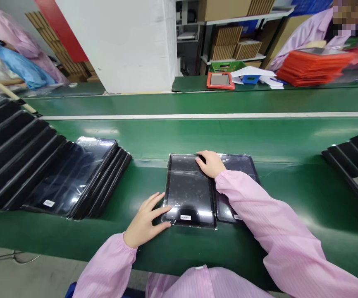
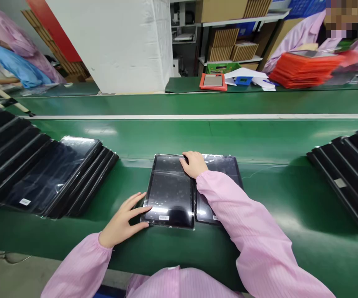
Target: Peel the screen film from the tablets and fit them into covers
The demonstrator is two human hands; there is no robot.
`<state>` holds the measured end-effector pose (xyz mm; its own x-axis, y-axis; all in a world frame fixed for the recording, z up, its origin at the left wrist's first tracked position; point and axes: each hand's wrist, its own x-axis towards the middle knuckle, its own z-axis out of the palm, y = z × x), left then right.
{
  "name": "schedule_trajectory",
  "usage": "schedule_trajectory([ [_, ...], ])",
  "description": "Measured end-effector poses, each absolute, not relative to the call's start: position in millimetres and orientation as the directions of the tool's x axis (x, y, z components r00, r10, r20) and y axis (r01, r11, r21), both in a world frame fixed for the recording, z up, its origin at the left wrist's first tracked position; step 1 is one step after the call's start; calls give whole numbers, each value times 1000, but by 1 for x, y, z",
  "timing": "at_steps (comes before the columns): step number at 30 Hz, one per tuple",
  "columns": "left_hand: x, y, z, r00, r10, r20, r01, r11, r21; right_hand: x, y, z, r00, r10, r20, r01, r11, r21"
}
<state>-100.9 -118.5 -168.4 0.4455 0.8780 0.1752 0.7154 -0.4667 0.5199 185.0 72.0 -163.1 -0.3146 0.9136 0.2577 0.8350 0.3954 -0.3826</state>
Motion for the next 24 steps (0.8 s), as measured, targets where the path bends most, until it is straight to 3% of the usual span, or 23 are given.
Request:
schedule_trajectory([
  [4, -96, -106, -166, 551, 733, 398, 619, -679, 395, 187, 72, -160, -328, 919, 219, 837, 390, -384],
  [9, -86, -106, -161, 541, 744, 391, 643, -666, 378, 186, 68, -158, -304, 933, 191, 846, 357, -397],
  [13, -86, -109, -171, 630, 687, 362, 643, -723, 253, 185, 69, -156, -285, 943, 174, 847, 333, -414],
  [19, -99, -90, -170, 589, 582, 561, 610, -776, 164, 185, 73, -154, -355, 924, 139, 812, 379, -444],
  [21, -93, -87, -163, 595, 620, 512, 656, -742, 136, 184, 72, -155, -373, 918, 137, 806, 394, -442],
  [24, -79, -97, -161, 681, 670, 294, 674, -731, 106, 181, 70, -158, -373, 918, 136, 811, 394, -432],
])
